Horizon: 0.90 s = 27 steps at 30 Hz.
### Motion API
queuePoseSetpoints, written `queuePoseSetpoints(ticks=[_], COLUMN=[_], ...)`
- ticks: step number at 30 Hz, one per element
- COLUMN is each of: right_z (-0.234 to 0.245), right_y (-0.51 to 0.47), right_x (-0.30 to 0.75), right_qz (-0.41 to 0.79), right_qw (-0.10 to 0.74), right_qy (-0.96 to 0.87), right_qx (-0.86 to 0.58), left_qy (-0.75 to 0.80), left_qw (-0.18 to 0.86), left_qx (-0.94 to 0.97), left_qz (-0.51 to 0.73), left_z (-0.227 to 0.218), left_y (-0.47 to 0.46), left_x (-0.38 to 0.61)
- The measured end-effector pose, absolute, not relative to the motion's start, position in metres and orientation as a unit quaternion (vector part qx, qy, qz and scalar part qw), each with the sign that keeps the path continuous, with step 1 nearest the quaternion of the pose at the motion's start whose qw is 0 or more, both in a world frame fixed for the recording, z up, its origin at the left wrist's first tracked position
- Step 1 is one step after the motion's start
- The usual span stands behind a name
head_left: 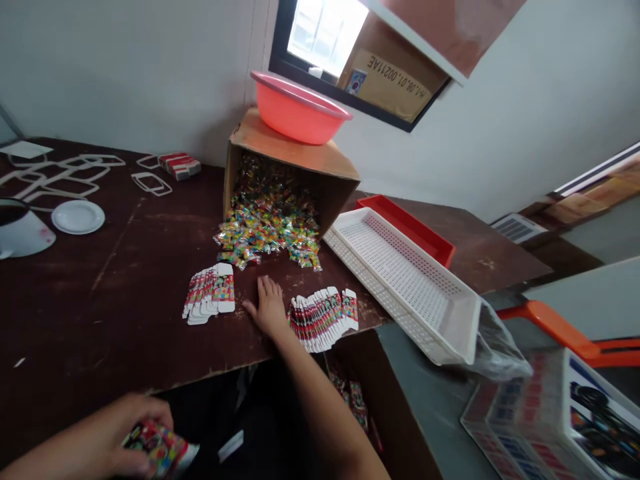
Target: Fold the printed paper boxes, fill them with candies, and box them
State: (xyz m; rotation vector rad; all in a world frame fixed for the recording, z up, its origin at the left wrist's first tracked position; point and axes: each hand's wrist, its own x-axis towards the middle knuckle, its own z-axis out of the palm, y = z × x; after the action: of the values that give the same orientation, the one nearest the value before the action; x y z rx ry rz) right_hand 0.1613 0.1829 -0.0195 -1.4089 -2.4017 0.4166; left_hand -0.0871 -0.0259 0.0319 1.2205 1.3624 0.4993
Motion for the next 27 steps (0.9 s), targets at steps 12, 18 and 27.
queuePoseSetpoints(ticks=[12,18,27], right_z=[0.023,0.060,0.027], right_y=[0.053,0.092,0.046], right_x=[0.182,0.178,0.164], right_qz=[0.489,0.359,0.353], right_qw=[0.359,0.285,0.394], right_qy=[-0.682,-0.791,-0.710], right_qx=[-0.408,-0.406,-0.465], left_qy=[0.566,0.524,0.498], left_qw=[0.668,0.667,0.689], left_qx=[0.340,0.398,0.374], left_qz=[0.342,0.350,0.370], left_z=[0.022,0.011,0.010], left_y=[0.021,0.007,0.012], left_x=[-0.021,-0.015,-0.002])
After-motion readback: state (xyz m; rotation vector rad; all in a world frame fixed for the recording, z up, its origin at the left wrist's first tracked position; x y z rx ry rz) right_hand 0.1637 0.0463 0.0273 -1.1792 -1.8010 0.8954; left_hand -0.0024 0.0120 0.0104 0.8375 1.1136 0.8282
